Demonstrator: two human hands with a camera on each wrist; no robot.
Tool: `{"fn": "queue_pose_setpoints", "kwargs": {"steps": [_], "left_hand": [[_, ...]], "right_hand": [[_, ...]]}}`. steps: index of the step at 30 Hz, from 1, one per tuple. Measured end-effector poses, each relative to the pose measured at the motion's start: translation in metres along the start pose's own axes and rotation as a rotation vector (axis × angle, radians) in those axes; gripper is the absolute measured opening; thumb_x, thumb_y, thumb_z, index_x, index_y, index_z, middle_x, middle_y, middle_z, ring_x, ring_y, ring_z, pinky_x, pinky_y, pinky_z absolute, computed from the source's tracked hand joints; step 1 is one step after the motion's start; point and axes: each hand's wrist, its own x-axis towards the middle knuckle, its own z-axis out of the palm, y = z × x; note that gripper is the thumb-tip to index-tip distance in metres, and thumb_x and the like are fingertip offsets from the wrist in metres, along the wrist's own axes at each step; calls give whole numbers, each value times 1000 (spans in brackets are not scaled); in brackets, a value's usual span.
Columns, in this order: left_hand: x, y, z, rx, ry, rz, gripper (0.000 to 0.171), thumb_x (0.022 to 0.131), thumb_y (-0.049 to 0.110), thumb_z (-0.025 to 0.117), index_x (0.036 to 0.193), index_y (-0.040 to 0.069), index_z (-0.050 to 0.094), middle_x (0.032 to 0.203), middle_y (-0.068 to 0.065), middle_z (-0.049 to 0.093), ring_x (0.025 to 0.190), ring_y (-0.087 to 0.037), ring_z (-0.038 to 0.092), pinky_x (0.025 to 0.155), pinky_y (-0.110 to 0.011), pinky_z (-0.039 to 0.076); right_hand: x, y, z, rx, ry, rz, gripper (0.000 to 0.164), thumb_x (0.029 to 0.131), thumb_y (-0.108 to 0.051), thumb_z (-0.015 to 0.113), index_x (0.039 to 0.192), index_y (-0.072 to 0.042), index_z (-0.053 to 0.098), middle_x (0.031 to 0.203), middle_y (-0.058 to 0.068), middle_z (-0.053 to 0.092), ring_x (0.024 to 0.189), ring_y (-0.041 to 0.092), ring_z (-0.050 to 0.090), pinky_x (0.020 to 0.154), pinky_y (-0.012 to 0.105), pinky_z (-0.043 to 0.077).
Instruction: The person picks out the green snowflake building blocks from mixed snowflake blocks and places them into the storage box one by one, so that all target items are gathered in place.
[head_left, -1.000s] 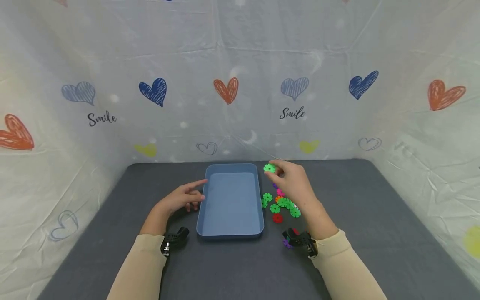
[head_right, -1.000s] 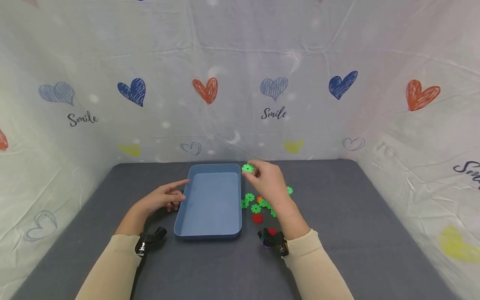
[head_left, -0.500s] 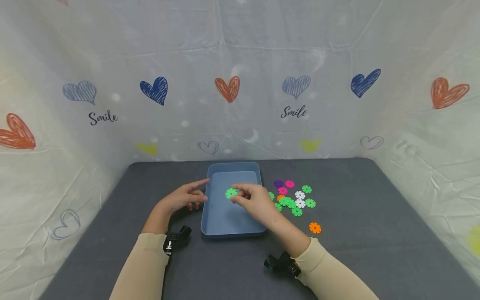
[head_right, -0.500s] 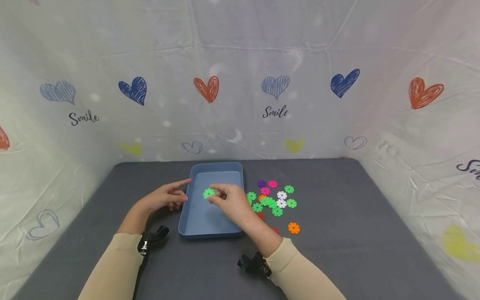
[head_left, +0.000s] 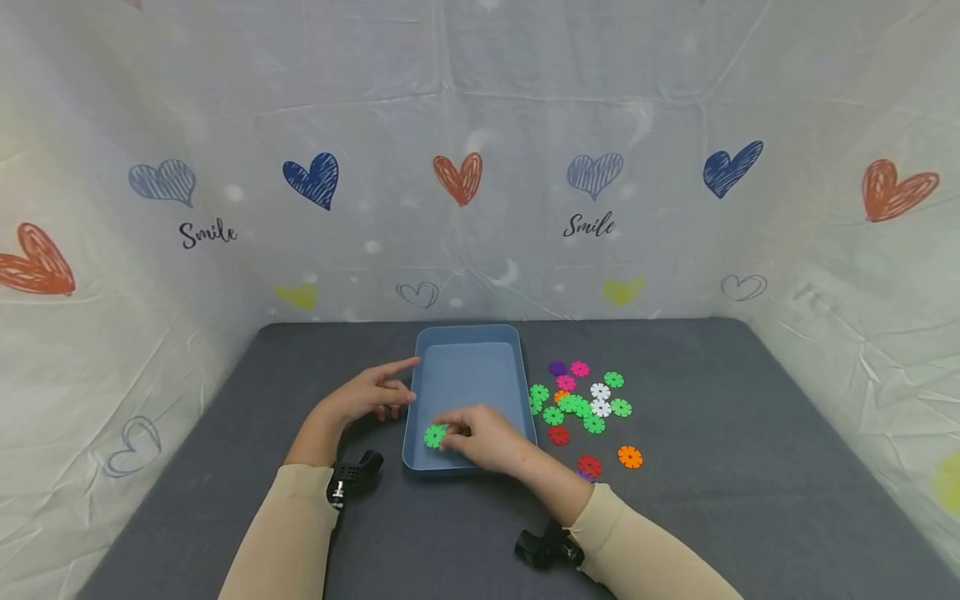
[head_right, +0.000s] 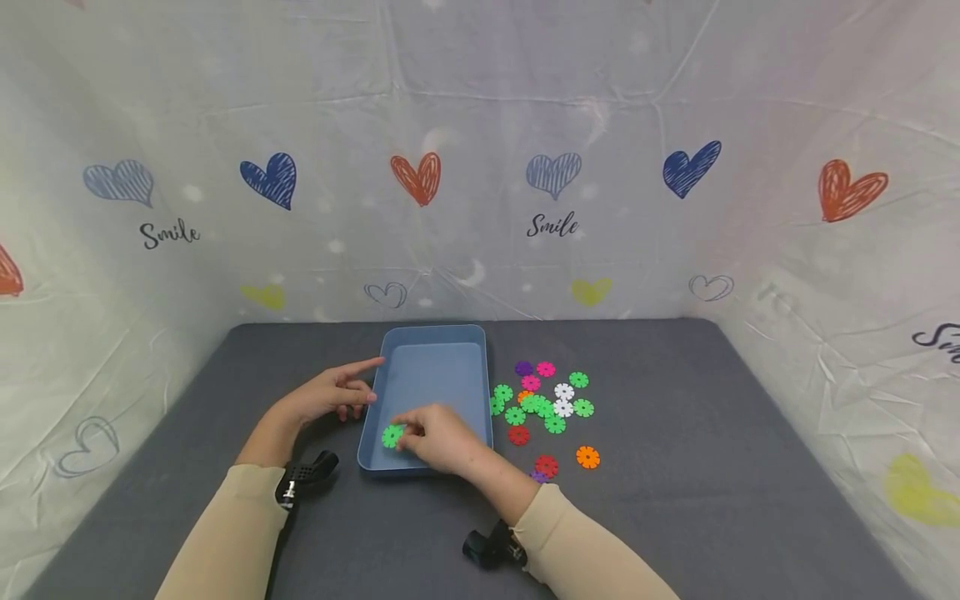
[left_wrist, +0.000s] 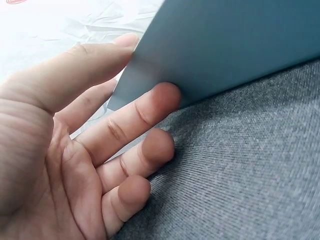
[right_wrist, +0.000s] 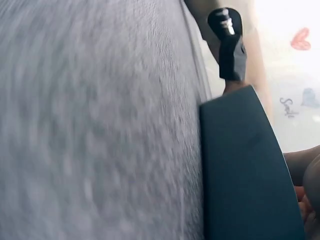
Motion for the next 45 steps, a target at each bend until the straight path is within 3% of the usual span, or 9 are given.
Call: {"fn": "queue_pose_setpoints", "kwargs": {"steps": [5, 10, 17, 23, 28, 34, 40, 45], "left_hand": [[0, 0, 0, -16, -8, 12, 81, 97, 26, 74, 163, 14, 29, 89, -6, 73, 77, -25, 61, 67, -39, 49], [0, -1, -1, -20, -6, 19, 79, 97, 25, 73, 163, 16, 31, 90, -7, 73, 77, -25, 61, 67, -39, 49], [0, -2, -2, 5, 4, 35, 78, 98, 25, 73, 163, 14, 31, 90, -7, 73, 76, -25, 61, 65, -38, 49], [1, -4, -3, 13, 16, 29, 78, 98, 25, 73, 163, 14, 32, 92, -6, 74, 77, -25, 62, 65, -38, 50], [1, -4, -1, 12, 24, 13, 78, 97, 25, 74, 162, 15, 33, 93, -6, 74, 77, -26, 62, 66, -40, 50], [1, -3, 2, 12, 56, -11, 77, 97, 23, 74, 162, 16, 34, 98, -8, 71, 78, -26, 63, 65, -40, 51], [1, -3, 2, -35, 69, -23, 83, 96, 20, 75, 164, 20, 28, 112, -12, 65, 78, -25, 61, 64, -39, 51], [2, -3, 3, -26, 72, -21, 82, 96, 21, 75, 164, 20, 29, 114, -13, 64, 78, -25, 61, 64, -38, 50]], "right_hand": [[2, -1, 5, -27, -75, 22, 26, 96, -9, 71, 122, -5, 75, 83, -10, 73, 65, 3, 53, 63, 24, 43], [2, -4, 8, -43, -157, 30, 18, 97, -8, 70, 112, -7, 80, 94, -7, 77, 77, -1, 62, 69, 22, 49], [3, -4, 7, -126, -196, -12, 17, 100, -11, 67, 109, -12, 82, 104, -8, 76, 98, 0, 65, 83, 23, 51], [3, -5, 4, -163, -216, -42, 20, 103, -11, 63, 111, -13, 82, 107, -8, 73, 99, 1, 62, 85, 24, 49], [1, -6, -9, -100, -149, -71, 23, 104, -11, 60, 115, -9, 79, 106, -2, 71, 87, 7, 57, 78, 27, 47], [-4, -5, -46, -61, 10, -79, 23, 103, -14, 63, 119, -8, 78, 106, 0, 71, 86, 11, 58, 76, 31, 49], [-12, 8, -82, -35, 141, 39, 26, 104, -17, 63, 125, -9, 75, 117, 4, 69, 81, 16, 58, 67, 34, 48], [-17, 29, -107, -25, 210, 126, 28, 104, -17, 61, 128, -9, 73, 116, 8, 69, 74, 19, 54, 63, 34, 45]]}}
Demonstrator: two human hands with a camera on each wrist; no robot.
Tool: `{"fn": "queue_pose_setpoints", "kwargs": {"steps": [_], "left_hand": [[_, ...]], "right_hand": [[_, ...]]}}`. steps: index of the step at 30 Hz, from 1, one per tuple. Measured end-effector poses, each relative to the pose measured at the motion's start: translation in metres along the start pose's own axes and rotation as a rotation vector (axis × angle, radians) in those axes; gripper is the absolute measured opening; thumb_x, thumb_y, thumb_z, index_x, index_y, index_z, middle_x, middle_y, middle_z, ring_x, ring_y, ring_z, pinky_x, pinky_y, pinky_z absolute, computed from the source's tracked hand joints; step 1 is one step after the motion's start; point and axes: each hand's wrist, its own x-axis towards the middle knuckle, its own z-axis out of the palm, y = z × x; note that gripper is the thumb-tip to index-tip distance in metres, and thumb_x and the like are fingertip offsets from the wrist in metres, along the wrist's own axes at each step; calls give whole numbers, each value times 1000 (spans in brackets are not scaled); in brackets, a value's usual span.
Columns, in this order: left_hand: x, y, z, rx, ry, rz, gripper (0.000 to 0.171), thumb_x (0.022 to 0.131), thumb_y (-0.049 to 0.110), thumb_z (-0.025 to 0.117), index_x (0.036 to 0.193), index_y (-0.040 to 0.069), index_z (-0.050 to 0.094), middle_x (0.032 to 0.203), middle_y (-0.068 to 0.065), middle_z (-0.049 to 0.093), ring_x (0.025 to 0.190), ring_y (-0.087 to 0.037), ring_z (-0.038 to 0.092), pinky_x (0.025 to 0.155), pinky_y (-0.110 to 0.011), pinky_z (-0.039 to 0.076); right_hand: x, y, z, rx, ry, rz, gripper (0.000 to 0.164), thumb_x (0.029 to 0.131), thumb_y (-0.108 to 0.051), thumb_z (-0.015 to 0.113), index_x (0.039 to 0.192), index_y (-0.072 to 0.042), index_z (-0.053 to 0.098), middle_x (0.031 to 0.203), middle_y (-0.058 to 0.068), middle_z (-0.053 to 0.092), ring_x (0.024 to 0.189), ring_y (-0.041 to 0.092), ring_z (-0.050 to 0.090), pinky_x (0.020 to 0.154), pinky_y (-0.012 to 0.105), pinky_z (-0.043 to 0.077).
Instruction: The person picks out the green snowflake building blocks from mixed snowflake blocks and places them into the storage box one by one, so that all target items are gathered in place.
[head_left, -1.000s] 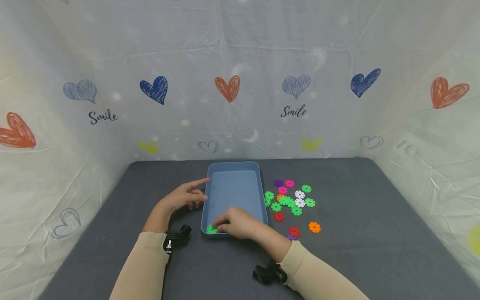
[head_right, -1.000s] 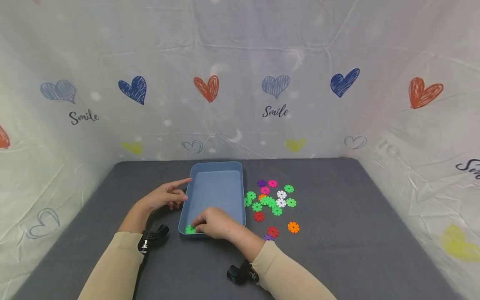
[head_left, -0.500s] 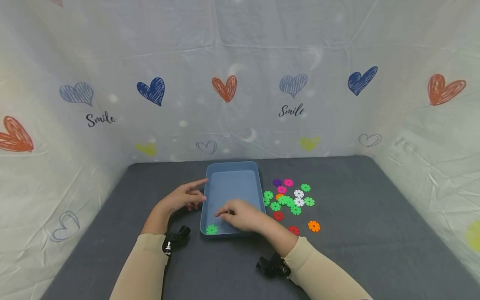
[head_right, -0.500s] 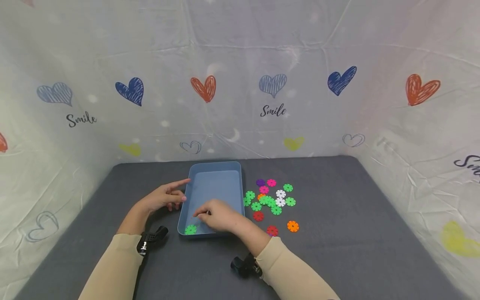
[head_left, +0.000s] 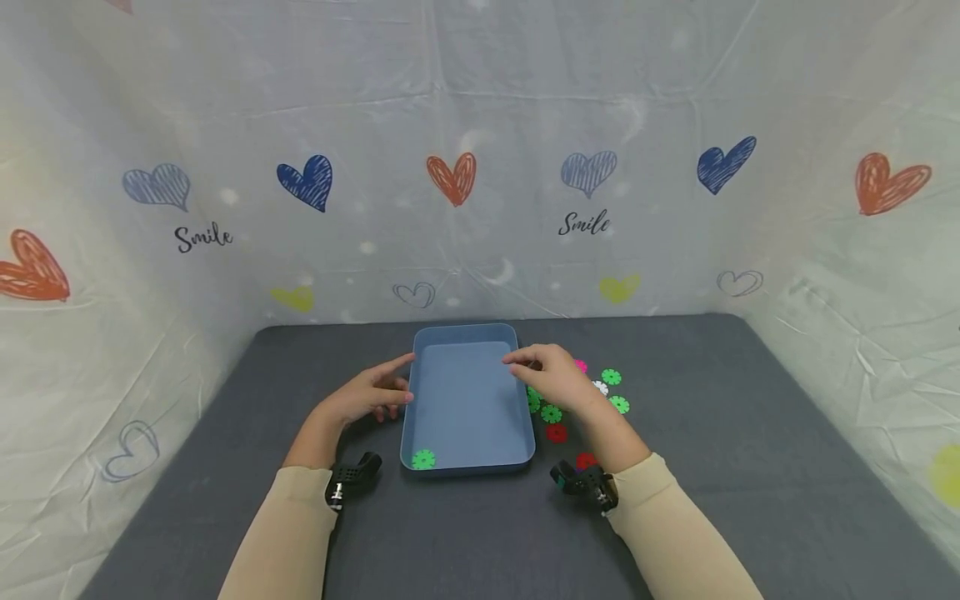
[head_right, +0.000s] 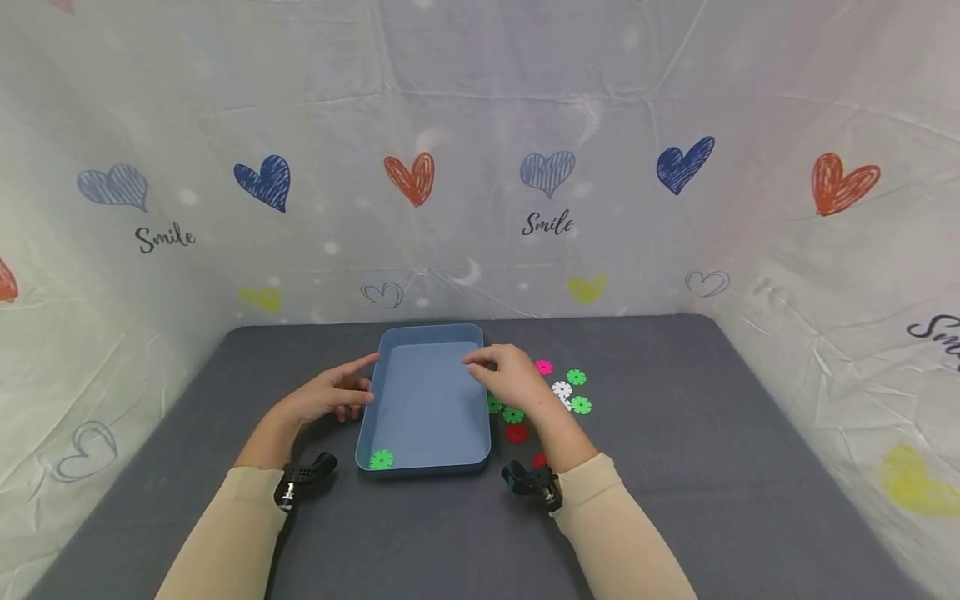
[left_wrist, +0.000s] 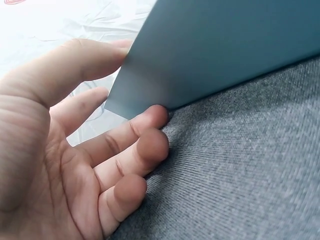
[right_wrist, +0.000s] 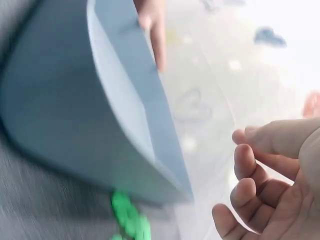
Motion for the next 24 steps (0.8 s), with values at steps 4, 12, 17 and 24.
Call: {"fn": "queue_pose_setpoints", "kwargs": {"steps": [4, 12, 17, 24], "left_hand": [[1, 0, 1, 3, 11, -2, 81, 96, 20, 74, 164, 19, 29, 115, -14, 64, 77, -25, 60, 64, -37, 50], [0, -1, 2, 27, 16, 5, 79, 98, 21, 72, 164, 17, 28, 117, -15, 63, 78, -24, 60, 64, -37, 49], [0, -1, 2, 24, 17, 1, 79, 97, 21, 73, 164, 17, 29, 117, -15, 63, 77, -24, 60, 64, -37, 49], [0, 0, 2, 33, 15, 12, 80, 97, 21, 73, 164, 16, 28, 118, -16, 64, 77, -24, 61, 65, -38, 49]], "right_hand": [[2, 22, -11, -12, 13, 82, 30, 104, -15, 62, 131, -7, 71, 110, 10, 68, 71, 20, 51, 63, 34, 44], [8, 52, -10, -195, -95, 143, 39, 93, -9, 73, 131, -2, 70, 67, 0, 47, 59, 14, 39, 61, 32, 37], [11, 62, -5, -325, -89, 99, 36, 90, -14, 78, 125, -10, 76, 79, 2, 65, 69, 15, 49, 63, 32, 41], [10, 66, -4, -541, -57, -6, 29, 90, -28, 80, 118, -18, 80, 93, 1, 64, 84, 20, 56, 69, 40, 40]]}}
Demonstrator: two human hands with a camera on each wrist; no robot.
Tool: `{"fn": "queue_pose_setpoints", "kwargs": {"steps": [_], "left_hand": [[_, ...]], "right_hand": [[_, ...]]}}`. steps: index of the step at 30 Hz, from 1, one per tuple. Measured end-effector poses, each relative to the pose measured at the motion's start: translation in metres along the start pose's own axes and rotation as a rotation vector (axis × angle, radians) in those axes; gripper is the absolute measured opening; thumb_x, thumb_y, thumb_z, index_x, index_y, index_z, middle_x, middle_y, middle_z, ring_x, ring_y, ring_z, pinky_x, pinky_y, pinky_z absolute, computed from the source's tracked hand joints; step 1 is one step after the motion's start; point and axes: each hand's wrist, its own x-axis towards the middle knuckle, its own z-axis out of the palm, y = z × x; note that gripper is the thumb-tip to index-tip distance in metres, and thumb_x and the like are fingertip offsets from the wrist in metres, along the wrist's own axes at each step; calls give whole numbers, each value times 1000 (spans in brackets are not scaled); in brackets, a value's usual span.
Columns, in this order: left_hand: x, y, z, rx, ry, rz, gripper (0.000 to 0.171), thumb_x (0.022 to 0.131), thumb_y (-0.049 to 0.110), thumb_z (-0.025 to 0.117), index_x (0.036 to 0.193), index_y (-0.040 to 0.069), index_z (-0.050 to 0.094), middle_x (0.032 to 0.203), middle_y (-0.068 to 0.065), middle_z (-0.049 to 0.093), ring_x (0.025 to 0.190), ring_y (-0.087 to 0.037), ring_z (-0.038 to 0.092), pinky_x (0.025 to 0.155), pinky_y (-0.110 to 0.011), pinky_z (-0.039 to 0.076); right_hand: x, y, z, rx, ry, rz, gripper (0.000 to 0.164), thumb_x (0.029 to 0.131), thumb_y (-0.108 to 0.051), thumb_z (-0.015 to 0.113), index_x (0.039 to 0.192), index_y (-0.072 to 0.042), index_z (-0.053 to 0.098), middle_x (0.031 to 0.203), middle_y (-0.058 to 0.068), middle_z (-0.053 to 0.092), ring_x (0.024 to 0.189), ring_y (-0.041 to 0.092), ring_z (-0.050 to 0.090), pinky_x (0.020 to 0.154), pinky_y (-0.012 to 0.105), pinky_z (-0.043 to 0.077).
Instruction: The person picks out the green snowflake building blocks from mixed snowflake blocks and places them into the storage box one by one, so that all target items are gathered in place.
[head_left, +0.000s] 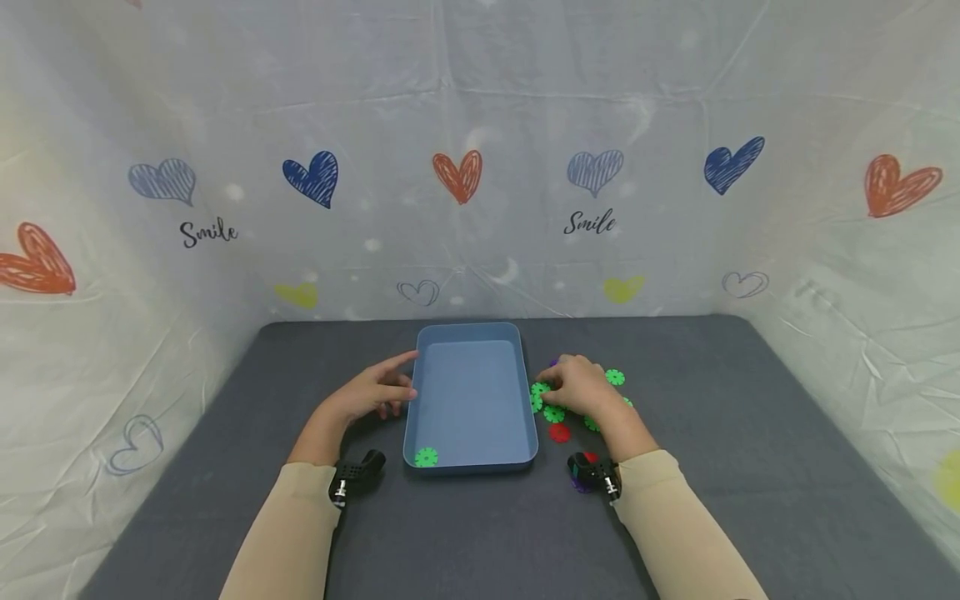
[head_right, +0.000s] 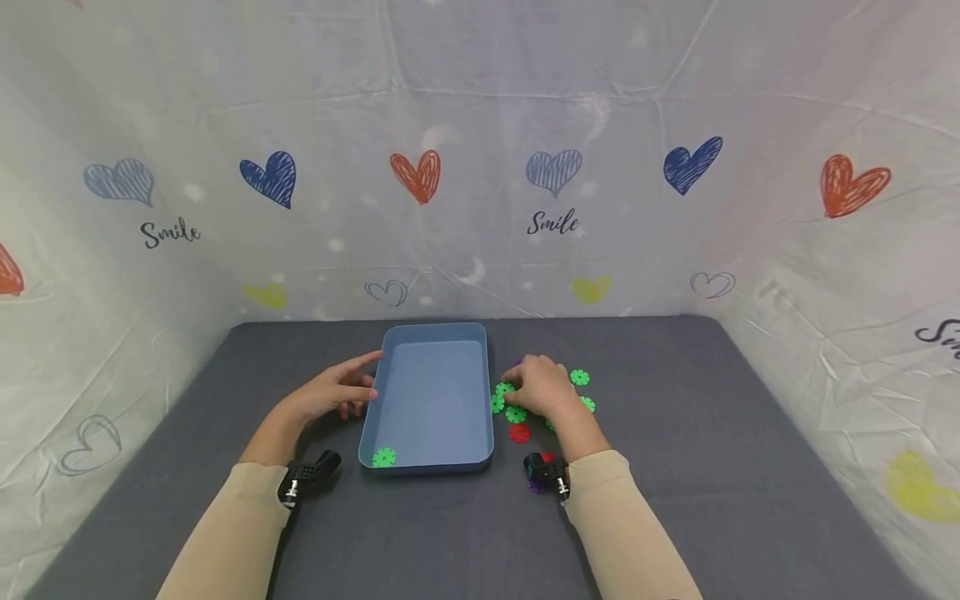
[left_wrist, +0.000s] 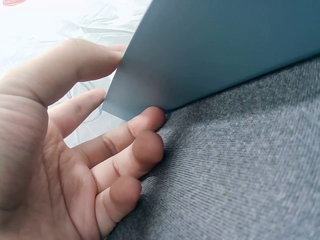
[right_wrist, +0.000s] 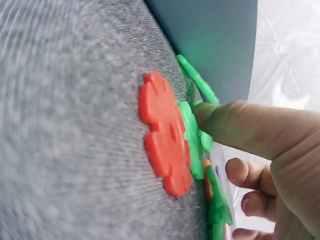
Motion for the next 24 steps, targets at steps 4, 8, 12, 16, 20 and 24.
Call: {"fn": "queue_pose_setpoints", "kwargs": {"steps": [4, 8, 12, 16, 20, 24], "left_hand": [[-1, 2, 0, -3, 0, 1, 81, 97, 21, 73, 164, 16, 27, 117, -16, 63, 78, -25, 60, 64, -39, 49], [-2, 4, 0, -9, 3, 2, 81, 98, 21, 72, 164, 15, 27, 118, -16, 63, 78, -25, 60, 64, -39, 49], [-2, 4, 0, -5, 1, 4, 80, 98, 21, 72, 164, 15, 27, 118, -16, 63, 78, -25, 60, 64, -39, 49], [-2, 3, 0, -2, -4, 8, 79, 99, 20, 71, 164, 14, 27, 117, -17, 62, 78, -26, 60, 64, -39, 49], [-1, 3, -1, -8, -6, 12, 79, 99, 19, 71, 164, 14, 26, 117, -16, 62, 77, -25, 60, 64, -39, 49], [-2, 3, 0, -8, -1, 10, 80, 98, 19, 71, 164, 14, 26, 118, -17, 62, 77, -25, 60, 63, -39, 49]], "right_hand": [[-3, -2, 0, -124, 57, -55, 27, 89, -32, 80, 113, -19, 81, 92, -1, 56, 83, 21, 49, 69, 42, 38], [-4, -4, 0, -195, 102, -78, 26, 88, -33, 80, 109, -18, 82, 95, 1, 58, 83, 23, 48, 70, 42, 39], [-3, -6, 0, -209, 113, -82, 24, 88, -30, 80, 108, -16, 80, 99, 1, 66, 90, 27, 58, 75, 45, 46], [-1, -9, -2, -172, 82, -56, 27, 89, -28, 79, 113, -15, 78, 92, -1, 70, 83, 22, 64, 74, 43, 51], [0, -13, -4, -53, 52, -11, 29, 92, -24, 78, 119, -15, 77, 80, -4, 66, 70, 14, 57, 66, 37, 49], [-2, -14, -9, 113, 73, 35, 30, 93, -20, 78, 122, -11, 75, 80, -4, 64, 67, 12, 56, 65, 35, 48]]}}
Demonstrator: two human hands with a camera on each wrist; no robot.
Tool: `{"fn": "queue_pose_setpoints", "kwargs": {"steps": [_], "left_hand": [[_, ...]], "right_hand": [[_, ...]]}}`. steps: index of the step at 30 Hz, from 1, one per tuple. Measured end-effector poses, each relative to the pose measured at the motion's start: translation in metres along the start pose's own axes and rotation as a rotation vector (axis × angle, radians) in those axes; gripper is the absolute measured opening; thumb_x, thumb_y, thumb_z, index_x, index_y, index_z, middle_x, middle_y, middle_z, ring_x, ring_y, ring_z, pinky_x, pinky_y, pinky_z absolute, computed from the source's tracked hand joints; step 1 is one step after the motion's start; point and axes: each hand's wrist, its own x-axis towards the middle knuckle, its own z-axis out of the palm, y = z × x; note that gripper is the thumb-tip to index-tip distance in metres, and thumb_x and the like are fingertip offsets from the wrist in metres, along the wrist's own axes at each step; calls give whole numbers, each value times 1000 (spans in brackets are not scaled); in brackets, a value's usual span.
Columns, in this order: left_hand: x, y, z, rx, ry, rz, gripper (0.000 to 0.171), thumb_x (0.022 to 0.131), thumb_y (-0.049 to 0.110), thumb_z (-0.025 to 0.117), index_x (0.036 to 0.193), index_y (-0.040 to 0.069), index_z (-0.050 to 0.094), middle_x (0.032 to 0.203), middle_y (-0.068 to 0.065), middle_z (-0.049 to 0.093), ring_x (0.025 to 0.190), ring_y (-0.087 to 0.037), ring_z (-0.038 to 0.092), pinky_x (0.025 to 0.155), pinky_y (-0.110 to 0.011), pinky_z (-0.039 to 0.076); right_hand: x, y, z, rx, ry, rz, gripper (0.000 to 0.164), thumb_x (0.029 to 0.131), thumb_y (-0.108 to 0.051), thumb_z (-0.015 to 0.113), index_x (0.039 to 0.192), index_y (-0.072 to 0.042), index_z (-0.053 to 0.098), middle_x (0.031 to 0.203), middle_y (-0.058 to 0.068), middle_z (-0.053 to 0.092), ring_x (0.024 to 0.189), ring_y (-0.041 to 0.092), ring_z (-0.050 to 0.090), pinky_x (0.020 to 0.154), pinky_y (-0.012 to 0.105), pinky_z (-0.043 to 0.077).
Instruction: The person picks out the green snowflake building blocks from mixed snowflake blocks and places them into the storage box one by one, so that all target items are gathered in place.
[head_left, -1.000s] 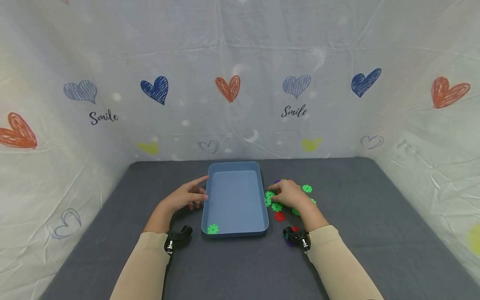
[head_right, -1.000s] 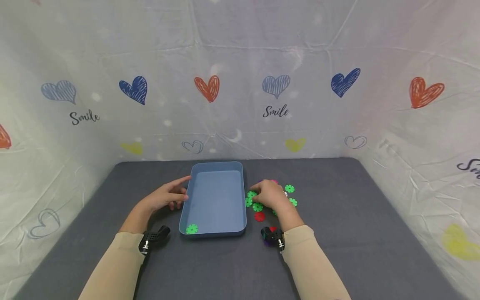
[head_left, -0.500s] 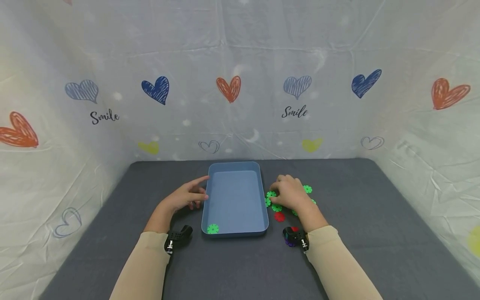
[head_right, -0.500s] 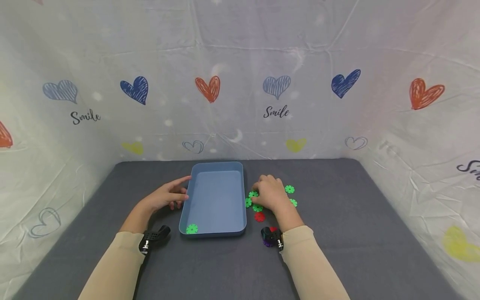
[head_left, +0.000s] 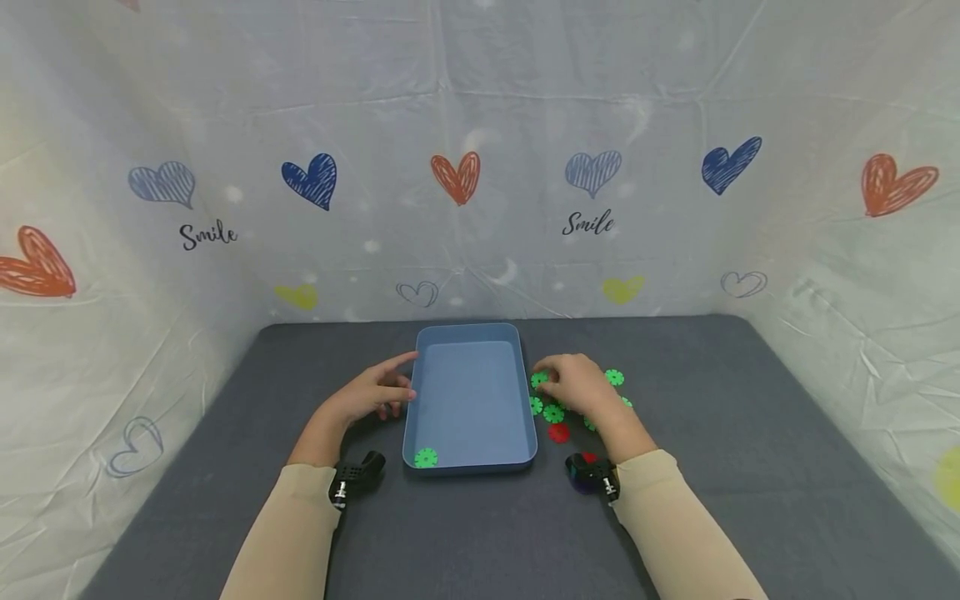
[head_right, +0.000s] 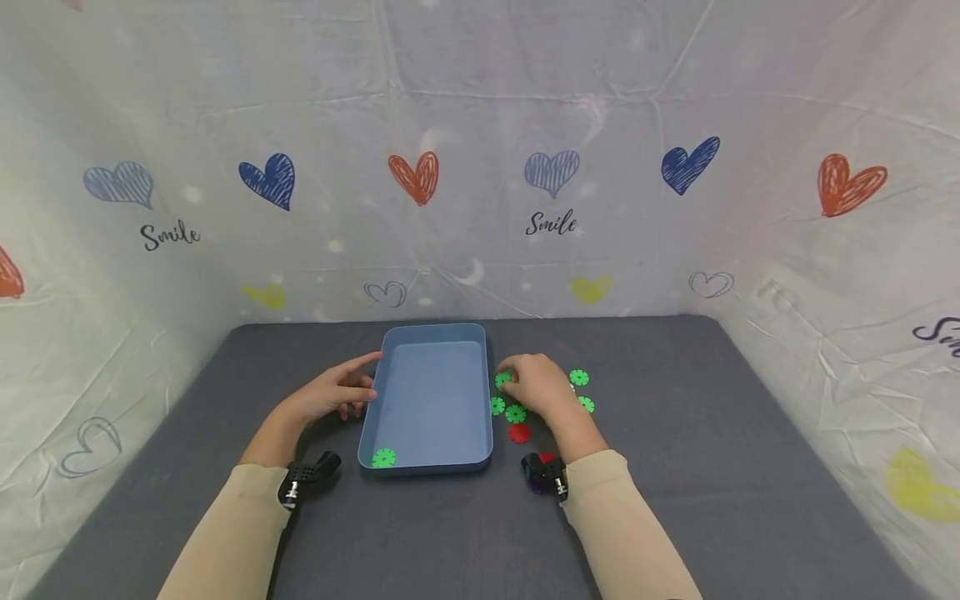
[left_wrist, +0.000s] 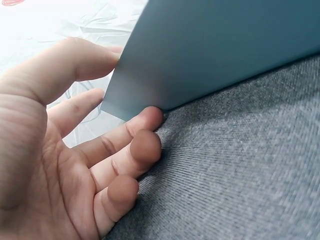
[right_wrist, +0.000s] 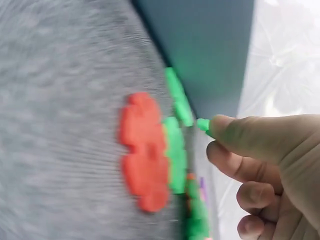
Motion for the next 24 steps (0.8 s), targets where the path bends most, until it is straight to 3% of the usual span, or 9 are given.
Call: {"fn": "queue_pose_setpoints", "kwargs": {"steps": [6, 12, 18, 24], "left_hand": [[0, 0, 0, 5, 3, 2, 80, 98, 19, 71, 164, 15, 26, 118, -17, 62, 77, -25, 60, 63, -39, 49], [1, 0, 0, 11, -1, 2, 79, 99, 19, 71, 164, 15, 26, 117, -16, 63, 77, -25, 60, 63, -39, 49], [2, -2, 0, 21, -1, 8, 79, 99, 19, 70, 164, 15, 26, 118, -17, 63, 77, -25, 60, 63, -40, 49], [3, -2, 0, 18, 7, 2, 80, 98, 19, 71, 164, 15, 26, 117, -16, 63, 76, -25, 60, 63, -40, 50]], "right_hand": [[-4, -9, -20, 198, 121, 74, 38, 94, -21, 77, 128, -6, 71, 97, 4, 74, 81, 20, 68, 70, 38, 52], [-9, -33, -37, 424, 200, 105, 41, 97, -19, 74, 136, -9, 67, 95, 6, 75, 90, 30, 72, 72, 40, 51], [-16, -69, -33, 637, 188, 67, 41, 96, -14, 74, 136, -7, 66, 92, 5, 76, 91, 27, 74, 86, 43, 56], [-21, -102, -8, 739, 90, -31, 40, 96, -11, 73, 135, -4, 67, 94, 12, 76, 90, 32, 73, 82, 45, 56]]}}
